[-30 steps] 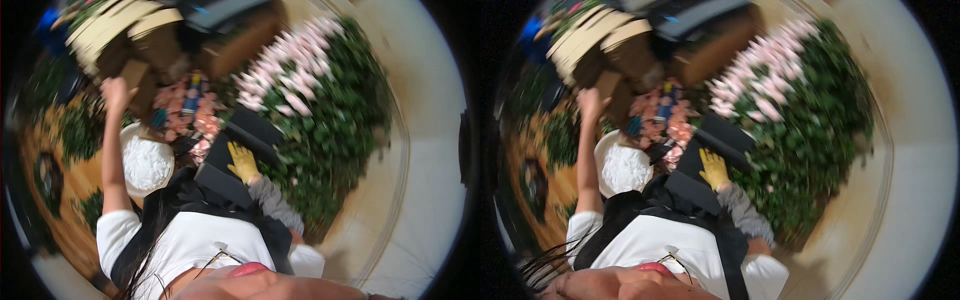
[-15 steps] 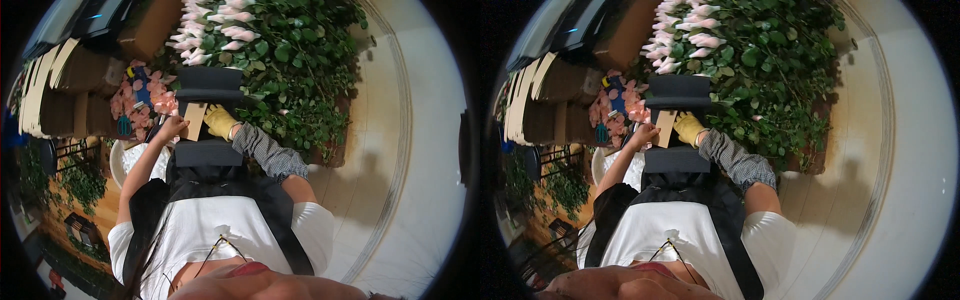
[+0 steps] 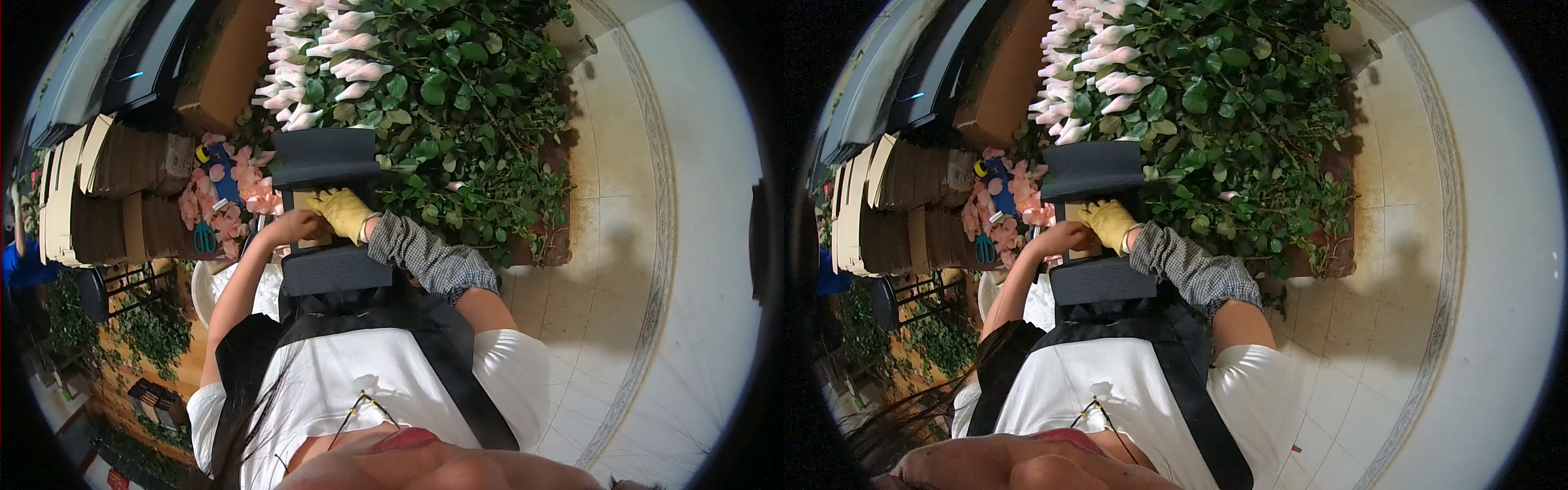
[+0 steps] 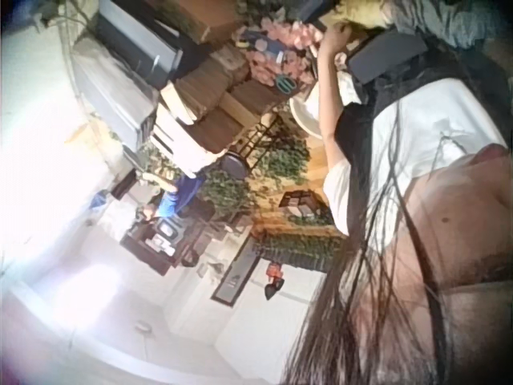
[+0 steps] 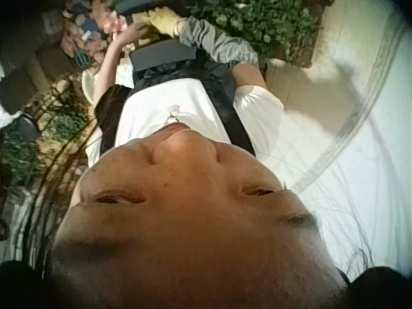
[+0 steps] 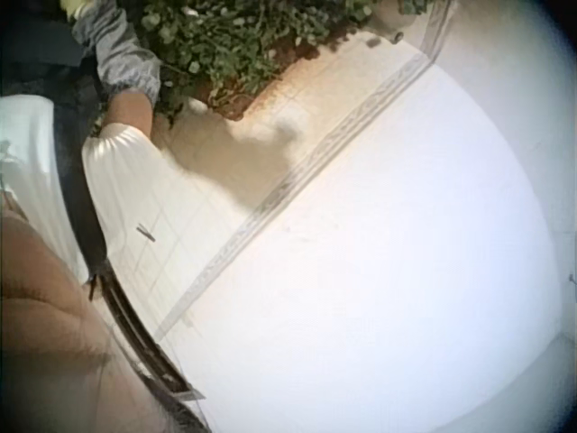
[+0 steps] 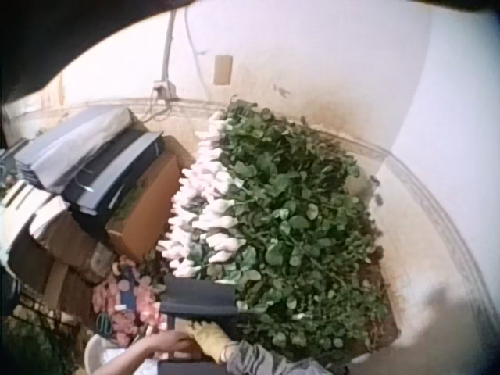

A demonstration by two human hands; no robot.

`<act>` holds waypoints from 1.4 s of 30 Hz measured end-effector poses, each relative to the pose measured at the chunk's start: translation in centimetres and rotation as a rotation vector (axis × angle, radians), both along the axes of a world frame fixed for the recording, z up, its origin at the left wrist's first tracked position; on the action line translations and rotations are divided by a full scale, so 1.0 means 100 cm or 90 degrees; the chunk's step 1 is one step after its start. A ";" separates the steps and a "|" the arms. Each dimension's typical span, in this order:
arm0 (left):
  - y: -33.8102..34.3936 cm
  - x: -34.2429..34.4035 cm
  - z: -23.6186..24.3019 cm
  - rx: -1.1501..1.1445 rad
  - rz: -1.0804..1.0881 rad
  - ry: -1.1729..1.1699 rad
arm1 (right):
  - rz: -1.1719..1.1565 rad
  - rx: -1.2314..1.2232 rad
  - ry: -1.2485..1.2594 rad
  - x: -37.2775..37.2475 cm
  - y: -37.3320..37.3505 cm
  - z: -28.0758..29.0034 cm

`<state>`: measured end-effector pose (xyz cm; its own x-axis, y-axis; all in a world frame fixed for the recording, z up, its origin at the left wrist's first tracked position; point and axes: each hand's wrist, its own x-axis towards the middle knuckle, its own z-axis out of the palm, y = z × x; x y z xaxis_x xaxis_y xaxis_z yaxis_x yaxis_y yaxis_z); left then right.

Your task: The person places individual pink rose heads into a black rectangular grid box, fills the gaps with small white paper inserts, and then prepares a floral foam base to insert leafy green stems.

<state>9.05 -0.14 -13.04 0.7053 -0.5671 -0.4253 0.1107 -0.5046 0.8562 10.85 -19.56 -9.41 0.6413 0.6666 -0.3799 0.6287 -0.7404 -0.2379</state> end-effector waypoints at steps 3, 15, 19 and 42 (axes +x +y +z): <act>-0.003 -0.001 -0.043 0.079 -0.049 -0.041 | -0.034 0.229 0.173 0.011 -0.019 0.005; -0.007 -0.010 -0.007 0.091 -0.019 0.001 | -0.611 0.318 -0.583 0.184 -0.216 0.111; 0.005 -0.015 -0.005 0.081 0.027 0.086 | -0.429 0.509 -0.782 0.111 -0.197 0.158; 0.006 -0.033 0.035 0.186 -0.125 -0.216 | -0.344 0.487 -0.682 0.228 -0.168 0.219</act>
